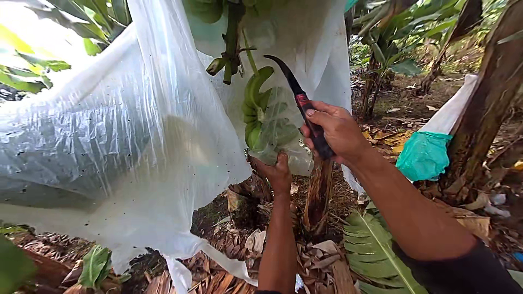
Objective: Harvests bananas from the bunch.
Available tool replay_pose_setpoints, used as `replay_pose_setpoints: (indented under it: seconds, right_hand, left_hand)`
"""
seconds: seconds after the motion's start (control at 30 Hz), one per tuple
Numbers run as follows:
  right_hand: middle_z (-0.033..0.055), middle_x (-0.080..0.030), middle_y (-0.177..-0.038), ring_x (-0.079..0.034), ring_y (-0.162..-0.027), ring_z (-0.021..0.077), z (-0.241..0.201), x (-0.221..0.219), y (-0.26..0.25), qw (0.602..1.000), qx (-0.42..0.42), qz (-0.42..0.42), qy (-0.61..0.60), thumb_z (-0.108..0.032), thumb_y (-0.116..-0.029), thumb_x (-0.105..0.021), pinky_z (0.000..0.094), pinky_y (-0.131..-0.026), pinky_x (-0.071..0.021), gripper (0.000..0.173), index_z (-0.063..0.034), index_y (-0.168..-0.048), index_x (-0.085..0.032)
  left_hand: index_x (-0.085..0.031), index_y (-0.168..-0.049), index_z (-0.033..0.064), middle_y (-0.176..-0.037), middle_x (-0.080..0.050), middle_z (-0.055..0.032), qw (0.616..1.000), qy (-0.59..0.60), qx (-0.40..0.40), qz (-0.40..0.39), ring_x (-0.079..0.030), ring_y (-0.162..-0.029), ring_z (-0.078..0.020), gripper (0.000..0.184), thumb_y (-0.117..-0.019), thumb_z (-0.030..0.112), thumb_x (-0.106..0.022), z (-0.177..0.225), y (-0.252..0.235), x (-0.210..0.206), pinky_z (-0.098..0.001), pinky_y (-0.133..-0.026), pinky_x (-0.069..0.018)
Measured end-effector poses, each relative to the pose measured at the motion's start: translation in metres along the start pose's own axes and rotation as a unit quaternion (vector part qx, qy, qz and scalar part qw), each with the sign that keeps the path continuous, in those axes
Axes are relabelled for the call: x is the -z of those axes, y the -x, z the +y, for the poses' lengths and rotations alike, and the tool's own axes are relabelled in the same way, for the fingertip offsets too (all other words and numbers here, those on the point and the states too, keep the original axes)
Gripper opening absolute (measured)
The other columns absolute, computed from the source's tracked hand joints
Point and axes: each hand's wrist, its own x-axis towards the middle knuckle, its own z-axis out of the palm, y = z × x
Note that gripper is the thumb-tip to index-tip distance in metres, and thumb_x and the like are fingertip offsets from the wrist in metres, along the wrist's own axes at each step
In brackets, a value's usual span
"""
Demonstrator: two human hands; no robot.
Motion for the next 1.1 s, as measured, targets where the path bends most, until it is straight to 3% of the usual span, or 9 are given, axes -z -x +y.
replay_pose_setpoints:
  seconds: [0.1, 0.17, 0.37, 0.6, 0.77, 0.83, 0.93, 1.03, 1.1]
  right_hand:
    - [0.0099, -0.061, -0.074, -0.054, -0.045, 0.0168, 0.001, -0.006, 0.006, 0.998, 0.011, -0.002, 0.062, -0.034, -0.1118, -0.041, 0.0289, -0.037, -0.0476, 0.038, -0.0217, -0.146, -0.053]
    - [0.0115, -0.063, -0.077, -0.058, -0.048, 0.0208, 0.008, -0.001, 0.023, 0.996, 0.003, -0.018, 0.091, -0.029, -0.1108, -0.042, 0.0338, -0.041, -0.0532, 0.040, -0.0201, -0.149, -0.050]
    - [0.0099, -0.061, -0.074, -0.058, -0.048, 0.0160, 0.038, 0.001, 0.062, 0.996, -0.075, -0.046, -0.032, -0.019, -0.1079, -0.038, 0.0279, -0.041, -0.0530, 0.040, -0.0107, -0.145, -0.053]
    - [0.0097, -0.059, -0.074, -0.057, -0.048, 0.0146, 0.041, 0.002, 0.060, 0.991, -0.109, -0.053, -0.065, -0.020, -0.1096, -0.035, 0.0266, -0.040, -0.0524, 0.038, -0.0107, -0.141, -0.054]
    - [0.0087, -0.058, -0.074, -0.056, -0.047, 0.0128, 0.033, 0.001, 0.060, 0.982, -0.144, -0.054, -0.108, -0.024, -0.1110, -0.031, 0.0253, -0.039, -0.0512, 0.040, -0.0097, -0.141, -0.053]
    - [0.0058, -0.056, -0.074, -0.054, -0.047, 0.0113, 0.029, -0.006, 0.070, 0.980, -0.162, -0.060, -0.093, -0.025, -0.1105, -0.032, 0.0246, -0.040, -0.0501, 0.038, -0.0119, -0.141, -0.051]
    - [0.0036, -0.057, -0.071, -0.053, -0.047, 0.0122, 0.031, 0.001, 0.104, 0.983, -0.161, -0.073, -0.048, -0.023, -0.1049, -0.043, 0.0272, -0.041, -0.0497, 0.041, -0.0096, -0.142, -0.053]
    - [0.0032, -0.058, -0.074, -0.056, -0.051, 0.0131, 0.050, 0.007, 0.116, 0.980, -0.171, -0.090, -0.048, -0.021, -0.1055, -0.044, 0.0285, -0.044, -0.0524, 0.042, -0.0084, -0.145, -0.052]
    - [0.0039, -0.059, -0.075, -0.057, -0.054, 0.0129, 0.069, 0.000, 0.110, 0.972, -0.201, -0.096, -0.074, -0.020, -0.1081, -0.043, 0.0283, -0.048, -0.0538, 0.035, -0.0072, -0.139, -0.053]
  left_hand:
    - [-0.034, -0.149, 0.0041, -0.128, -0.061, -0.0127, 1.000, 0.005, 0.007, 0.003, -0.064, -0.114, -0.0188, 0.081, -0.0791, 0.006, -0.075, 0.004, 0.002, 0.006, -0.0388, -0.094, -0.0584]
    - [-0.034, -0.149, 0.0034, -0.126, -0.061, -0.0130, 1.000, 0.002, 0.017, -0.003, -0.065, -0.112, -0.0185, 0.081, -0.0794, 0.005, -0.075, 0.008, 0.002, 0.013, -0.0383, -0.093, -0.0592]
    - [-0.037, -0.147, 0.0038, -0.125, -0.063, -0.0118, 1.000, -0.011, 0.017, -0.005, -0.066, -0.111, -0.0187, 0.080, -0.0777, 0.004, -0.077, 0.011, 0.001, 0.020, -0.0384, -0.093, -0.0596]
    - [-0.035, -0.148, 0.0032, -0.123, -0.064, -0.0101, 0.999, -0.020, 0.024, -0.023, -0.067, -0.109, -0.0146, 0.079, -0.0796, 0.003, -0.075, 0.013, 0.010, 0.011, -0.0341, -0.092, -0.0592]
    - [-0.028, -0.154, 0.0052, -0.131, -0.061, -0.0113, 0.998, -0.046, 0.045, -0.029, -0.064, -0.116, -0.0154, 0.088, -0.0808, 0.008, -0.077, 0.002, 0.012, 0.005, -0.0354, -0.098, -0.0565]
    - [-0.034, -0.150, 0.0033, -0.125, -0.063, -0.0112, 0.996, -0.071, 0.054, -0.030, -0.065, -0.112, -0.0156, 0.082, -0.0813, 0.011, -0.078, -0.006, 0.015, 0.008, -0.0364, -0.096, -0.0565]
    - [-0.051, -0.132, -0.0071, -0.110, -0.069, -0.0129, 0.996, -0.079, 0.039, -0.008, -0.069, -0.099, -0.0148, 0.065, -0.0765, 0.008, -0.081, -0.020, 0.033, 0.023, -0.0352, -0.089, -0.0602]
    - [-0.041, -0.139, -0.0137, -0.119, -0.064, -0.0158, 0.993, -0.106, 0.057, 0.010, -0.065, -0.107, -0.0111, 0.075, -0.0772, 0.008, -0.077, -0.028, 0.068, 0.039, -0.0291, -0.096, -0.0556]
    - [-0.034, -0.145, -0.0094, -0.125, -0.062, -0.0163, 0.990, -0.115, 0.080, 0.007, -0.065, -0.112, -0.0133, 0.080, -0.0809, 0.010, -0.078, -0.044, 0.084, 0.057, -0.0321, -0.097, -0.0563]
